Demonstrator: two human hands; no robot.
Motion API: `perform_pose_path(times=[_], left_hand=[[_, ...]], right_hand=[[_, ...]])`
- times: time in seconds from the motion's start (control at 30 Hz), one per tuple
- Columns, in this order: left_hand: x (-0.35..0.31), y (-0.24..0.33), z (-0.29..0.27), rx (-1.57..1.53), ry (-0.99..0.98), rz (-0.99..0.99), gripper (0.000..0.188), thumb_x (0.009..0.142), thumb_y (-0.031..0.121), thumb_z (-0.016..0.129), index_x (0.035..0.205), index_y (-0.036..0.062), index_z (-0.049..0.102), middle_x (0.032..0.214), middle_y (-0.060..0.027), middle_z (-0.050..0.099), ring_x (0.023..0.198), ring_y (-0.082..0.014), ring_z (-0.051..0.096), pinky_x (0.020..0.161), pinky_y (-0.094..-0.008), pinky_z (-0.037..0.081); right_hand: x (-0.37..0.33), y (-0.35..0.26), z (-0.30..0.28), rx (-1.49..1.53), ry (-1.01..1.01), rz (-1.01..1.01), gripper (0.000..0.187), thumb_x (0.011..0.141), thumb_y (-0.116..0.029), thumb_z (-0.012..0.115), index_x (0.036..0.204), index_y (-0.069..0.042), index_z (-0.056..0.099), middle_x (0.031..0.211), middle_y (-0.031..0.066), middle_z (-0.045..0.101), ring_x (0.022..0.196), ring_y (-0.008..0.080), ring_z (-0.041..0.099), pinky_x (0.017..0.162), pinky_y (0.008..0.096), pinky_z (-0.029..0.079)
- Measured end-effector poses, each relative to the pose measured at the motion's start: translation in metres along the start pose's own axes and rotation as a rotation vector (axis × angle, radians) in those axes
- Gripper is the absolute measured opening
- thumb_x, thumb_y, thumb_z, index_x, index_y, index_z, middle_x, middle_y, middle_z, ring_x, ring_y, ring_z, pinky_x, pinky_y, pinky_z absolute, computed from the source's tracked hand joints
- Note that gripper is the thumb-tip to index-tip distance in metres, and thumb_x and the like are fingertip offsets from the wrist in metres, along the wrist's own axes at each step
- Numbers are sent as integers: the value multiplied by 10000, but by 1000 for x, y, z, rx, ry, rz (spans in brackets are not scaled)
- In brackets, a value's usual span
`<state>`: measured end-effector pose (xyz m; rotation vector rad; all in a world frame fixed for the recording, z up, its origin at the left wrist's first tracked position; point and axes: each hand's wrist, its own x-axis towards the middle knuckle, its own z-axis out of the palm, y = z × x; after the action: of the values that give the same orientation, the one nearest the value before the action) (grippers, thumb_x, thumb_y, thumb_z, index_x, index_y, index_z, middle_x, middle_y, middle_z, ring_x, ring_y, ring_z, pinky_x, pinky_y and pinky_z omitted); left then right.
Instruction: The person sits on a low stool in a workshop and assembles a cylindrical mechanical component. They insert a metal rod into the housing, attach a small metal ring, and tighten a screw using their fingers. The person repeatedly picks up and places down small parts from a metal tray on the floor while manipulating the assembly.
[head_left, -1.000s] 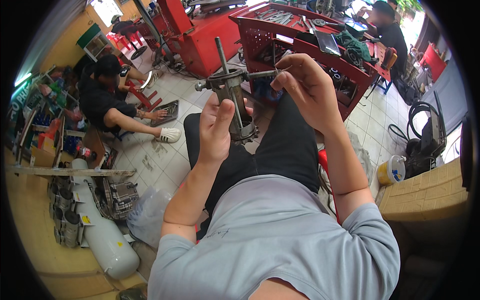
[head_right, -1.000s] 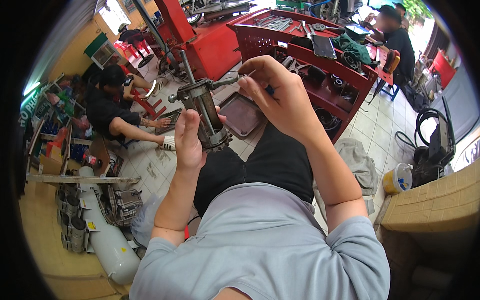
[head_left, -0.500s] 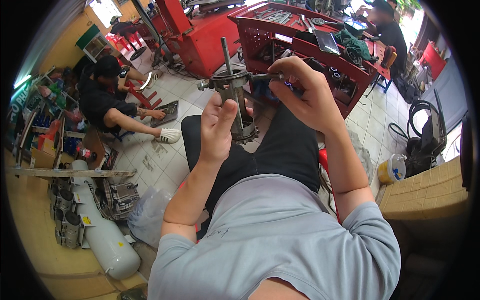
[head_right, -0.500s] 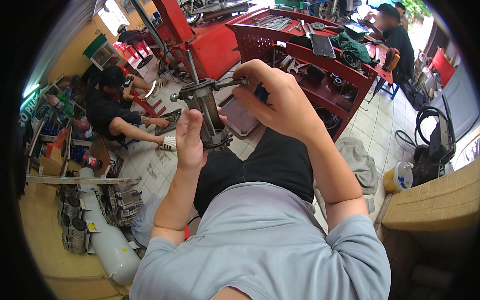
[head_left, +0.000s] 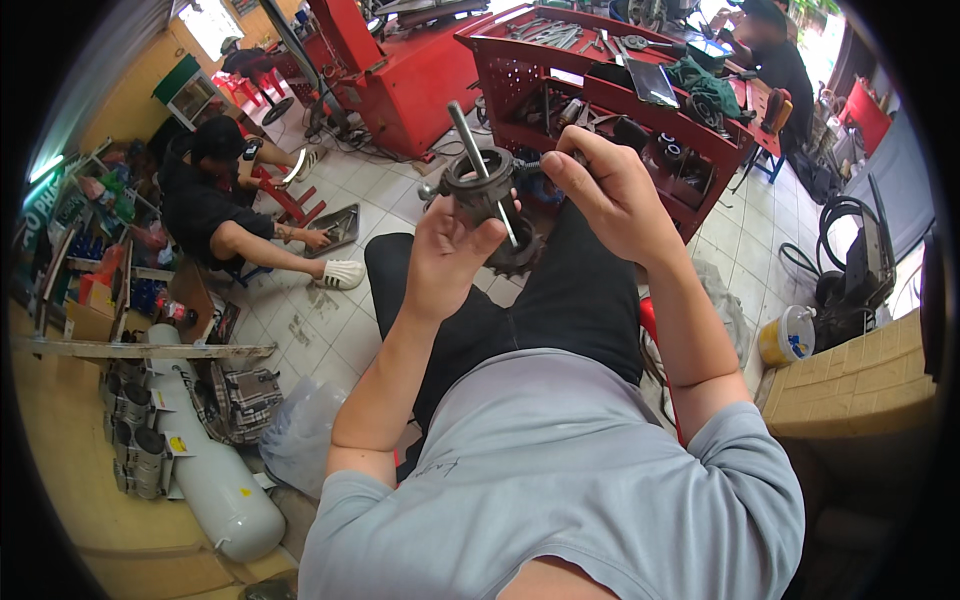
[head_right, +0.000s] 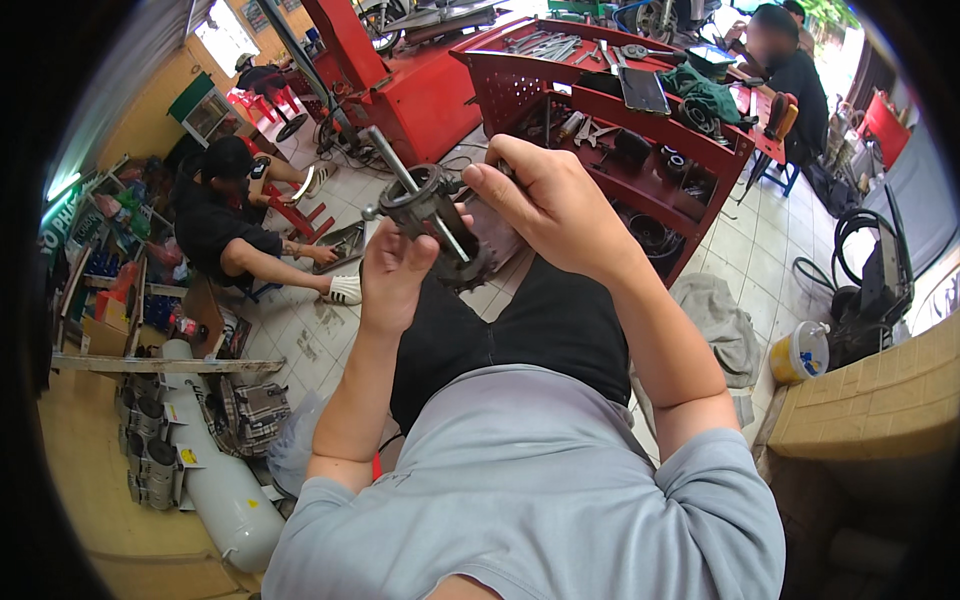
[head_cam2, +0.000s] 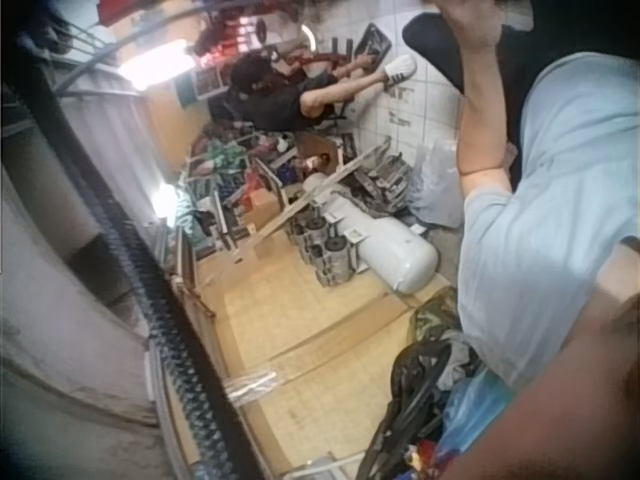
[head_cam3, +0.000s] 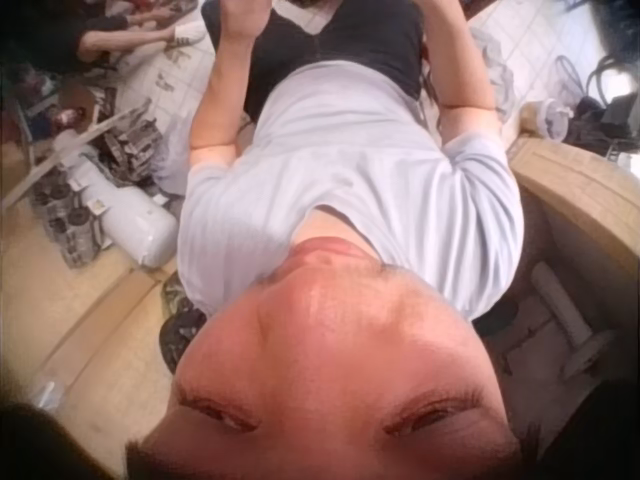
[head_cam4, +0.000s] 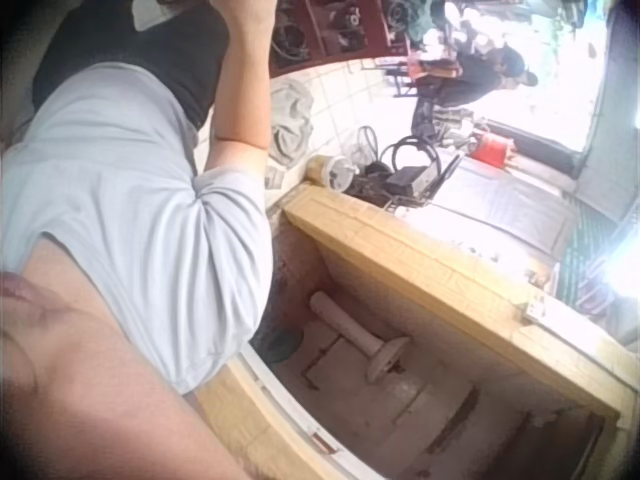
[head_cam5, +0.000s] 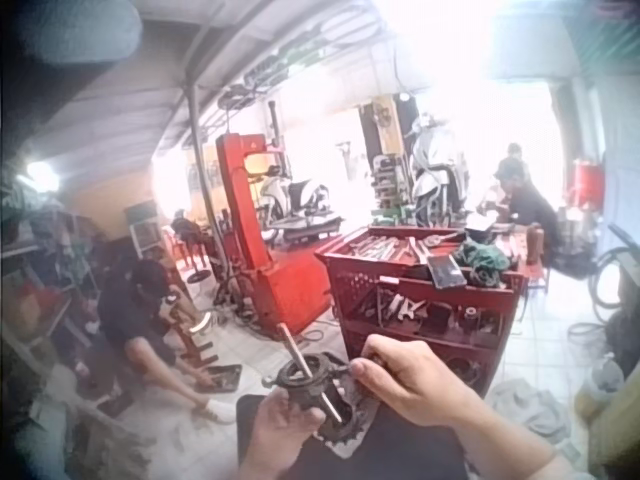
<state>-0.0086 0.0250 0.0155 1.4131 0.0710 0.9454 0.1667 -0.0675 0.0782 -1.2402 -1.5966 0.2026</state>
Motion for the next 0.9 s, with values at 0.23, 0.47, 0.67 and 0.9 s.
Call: perform_pose_path(times=[0.23, 0.47, 0.67, 0.9], left_hand=[[12, -14, -22, -168, -90, -192, 607, 818, 175, 744, 1298, 1, 417, 1161, -90, 578, 1081, -159, 551, 927, -277, 436], [14, -6, -27, 80, 49, -1, 530, 899, 306, 635, 1284, -12, 456, 1115, -84, 575, 1066, -151, 553, 940, -270, 394], [9, -1, -19, 310, 130, 30, 324, 912, 155, 616, 1171, -25, 545, 968, -54, 601, 927, -103, 567, 854, -240, 439], [-13, 39, 23, 685, -96, 22, 425, 784, 111, 707, 1154, -23, 547, 896, -127, 692, 923, -165, 652, 865, -290, 478]], right_hand=[[3, 6, 3, -258, -39, -11, 279, 918, -250, 574, 767, -20, 528, 554, 130, 450, 523, 275, 448, 491, 376, 353], [3, 14, 1, -528, -222, -36, 326, 883, -317, 578, 728, -31, 585, 608, 163, 567, 604, 357, 573, 548, 434, 441], [3, 23, 2, -568, -260, 5, 365, 894, -330, 574, 713, -15, 540, 594, 169, 520, 603, 368, 535, 555, 439, 403], [5, 18, -17, -639, -263, 88, 335, 888, -361, 566, 810, -42, 625, 710, 151, 633, 702, 347, 623, 613, 438, 475]])
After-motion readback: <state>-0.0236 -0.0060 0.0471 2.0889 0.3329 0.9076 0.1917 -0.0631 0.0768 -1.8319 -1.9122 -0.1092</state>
